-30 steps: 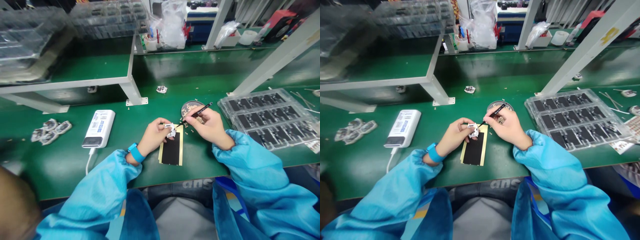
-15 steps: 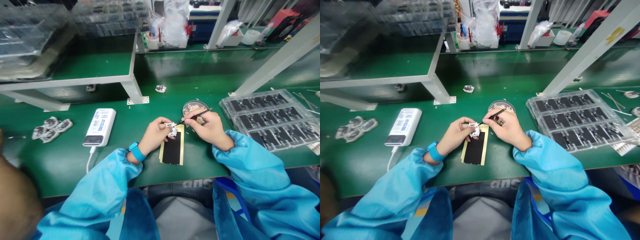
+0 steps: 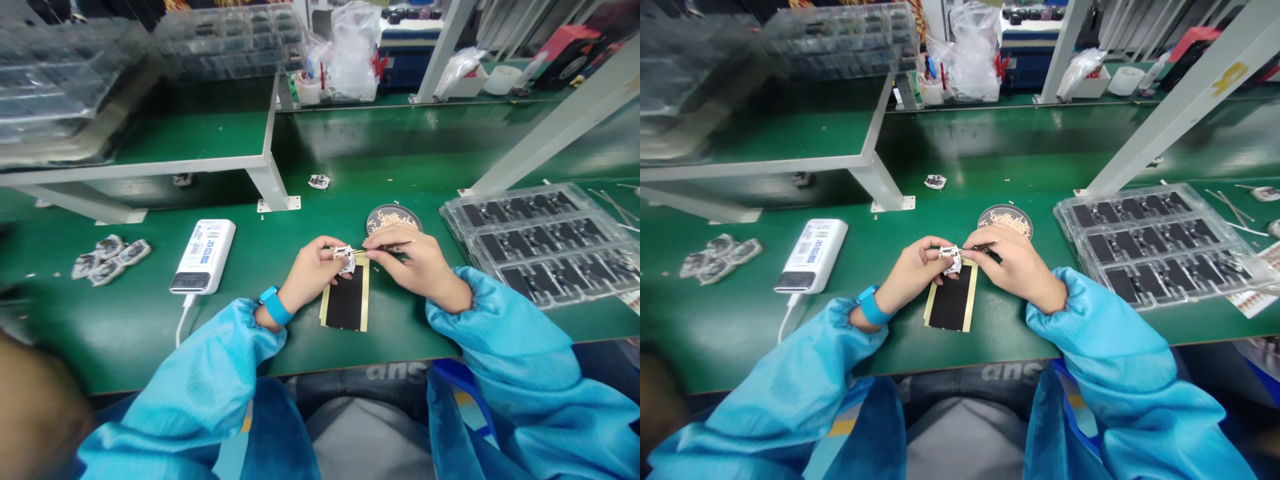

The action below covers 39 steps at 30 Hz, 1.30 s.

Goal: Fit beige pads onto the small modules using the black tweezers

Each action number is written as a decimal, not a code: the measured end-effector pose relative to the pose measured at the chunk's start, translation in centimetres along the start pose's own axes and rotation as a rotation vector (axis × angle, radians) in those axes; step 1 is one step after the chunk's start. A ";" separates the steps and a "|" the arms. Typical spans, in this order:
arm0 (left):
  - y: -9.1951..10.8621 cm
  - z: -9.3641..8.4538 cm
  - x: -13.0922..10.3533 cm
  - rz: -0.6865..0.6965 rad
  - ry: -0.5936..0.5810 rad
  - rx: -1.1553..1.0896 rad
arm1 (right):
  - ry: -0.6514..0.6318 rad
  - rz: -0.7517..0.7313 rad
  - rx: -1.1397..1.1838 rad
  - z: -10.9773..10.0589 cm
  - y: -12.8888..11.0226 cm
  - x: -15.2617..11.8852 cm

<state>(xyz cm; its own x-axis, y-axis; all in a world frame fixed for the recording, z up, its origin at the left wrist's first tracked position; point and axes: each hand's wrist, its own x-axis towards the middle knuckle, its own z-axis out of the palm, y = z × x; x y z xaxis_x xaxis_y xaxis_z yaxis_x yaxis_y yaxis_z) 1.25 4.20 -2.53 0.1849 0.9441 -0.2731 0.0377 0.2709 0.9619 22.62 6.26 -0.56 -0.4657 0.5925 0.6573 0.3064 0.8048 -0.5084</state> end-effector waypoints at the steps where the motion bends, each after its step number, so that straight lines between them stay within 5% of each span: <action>1: 0.0 0.0 0.0 0.007 -0.001 -0.008 | 0.022 0.006 0.007 -0.1 -0.1 0.0; 22: 0.0 0.2 -0.7 0.245 0.091 -0.003 | 0.025 0.260 0.185 -0.5 -0.2 0.1; 32: 1.3 0.1 -1.1 -0.021 -0.009 -0.359 | 0.136 0.202 0.306 -0.1 -0.2 -0.4; 39: 1.5 -0.1 -1.8 0.169 0.079 -0.068 | 0.074 0.390 0.454 0.1 0.4 -0.3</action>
<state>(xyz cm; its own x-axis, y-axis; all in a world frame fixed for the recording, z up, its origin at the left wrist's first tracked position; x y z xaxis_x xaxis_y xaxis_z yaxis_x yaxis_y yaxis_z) 0.92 2.94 -0.59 0.1056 0.9882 -0.1109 -0.0538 0.1170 0.9917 22.80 6.37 -1.04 -0.3266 0.8548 0.4033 0.0498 0.4417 -0.8958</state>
